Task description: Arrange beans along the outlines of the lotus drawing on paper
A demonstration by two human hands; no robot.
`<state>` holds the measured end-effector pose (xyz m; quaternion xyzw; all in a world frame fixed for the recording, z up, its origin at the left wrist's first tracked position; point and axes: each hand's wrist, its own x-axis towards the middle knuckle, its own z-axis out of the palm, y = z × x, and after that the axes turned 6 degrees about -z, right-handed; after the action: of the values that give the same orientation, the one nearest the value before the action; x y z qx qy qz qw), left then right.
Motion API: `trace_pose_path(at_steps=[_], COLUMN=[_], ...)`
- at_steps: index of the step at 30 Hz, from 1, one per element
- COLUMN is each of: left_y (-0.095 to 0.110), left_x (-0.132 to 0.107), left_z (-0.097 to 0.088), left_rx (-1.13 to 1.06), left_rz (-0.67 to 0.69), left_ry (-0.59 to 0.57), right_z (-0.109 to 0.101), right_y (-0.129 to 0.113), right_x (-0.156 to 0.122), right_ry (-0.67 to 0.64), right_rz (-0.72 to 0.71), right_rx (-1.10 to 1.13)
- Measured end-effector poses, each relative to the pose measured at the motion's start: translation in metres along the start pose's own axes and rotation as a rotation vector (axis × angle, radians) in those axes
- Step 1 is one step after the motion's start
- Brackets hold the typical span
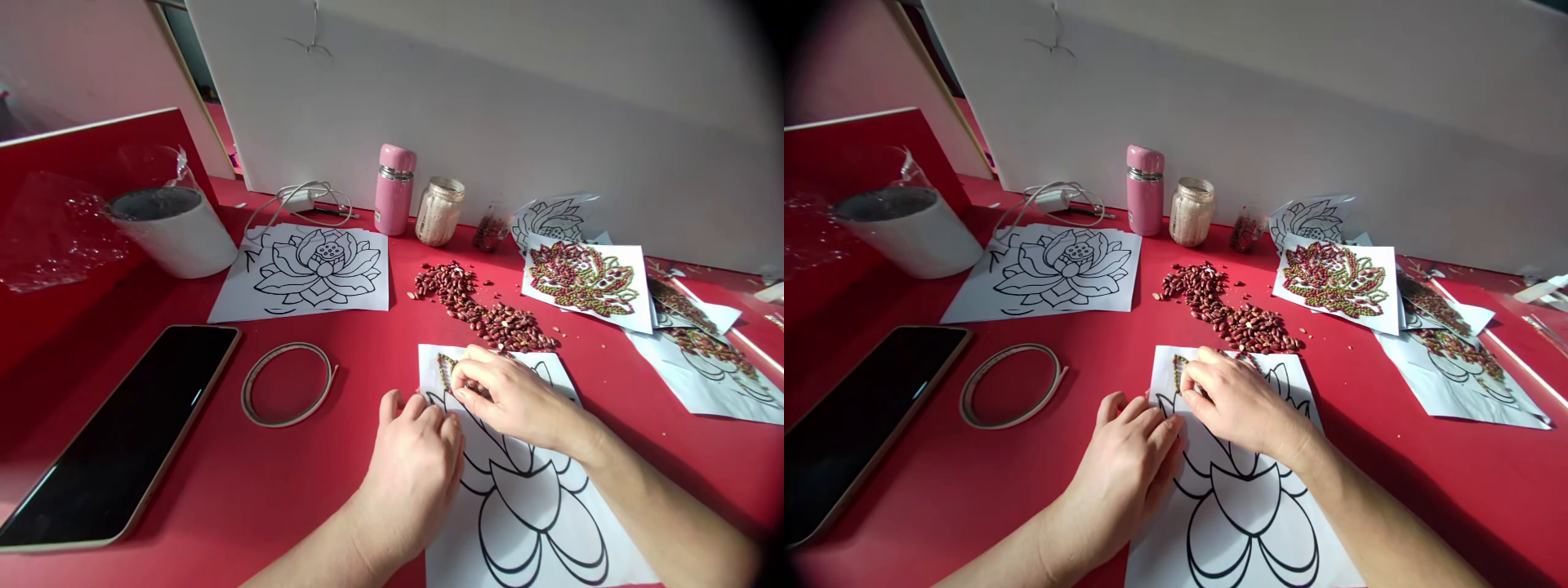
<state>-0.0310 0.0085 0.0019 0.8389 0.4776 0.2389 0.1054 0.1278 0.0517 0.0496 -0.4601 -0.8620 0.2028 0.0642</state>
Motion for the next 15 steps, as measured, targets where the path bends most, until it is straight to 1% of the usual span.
trace_pose_path(at_steps=[6, 12, 15], left_y=[0.0, 0.0, 0.0], left_x=[0.0, 0.0, 0.001], left_z=[0.0, -0.001, -0.001], left_rx=[0.0, -0.006, -0.011], left_rz=[0.004, 0.005, 0.001], left_ry=[0.004, -0.008, -0.001], right_z=[0.007, 0.006, 0.009], right_y=[0.006, 0.014, 0.015], right_x=[0.002, 0.002, 0.002], right_ry=[0.038, 0.155, 0.174], right_rz=[0.034, 0.083, 0.084], right_rx=[0.043, 0.204, 0.199])
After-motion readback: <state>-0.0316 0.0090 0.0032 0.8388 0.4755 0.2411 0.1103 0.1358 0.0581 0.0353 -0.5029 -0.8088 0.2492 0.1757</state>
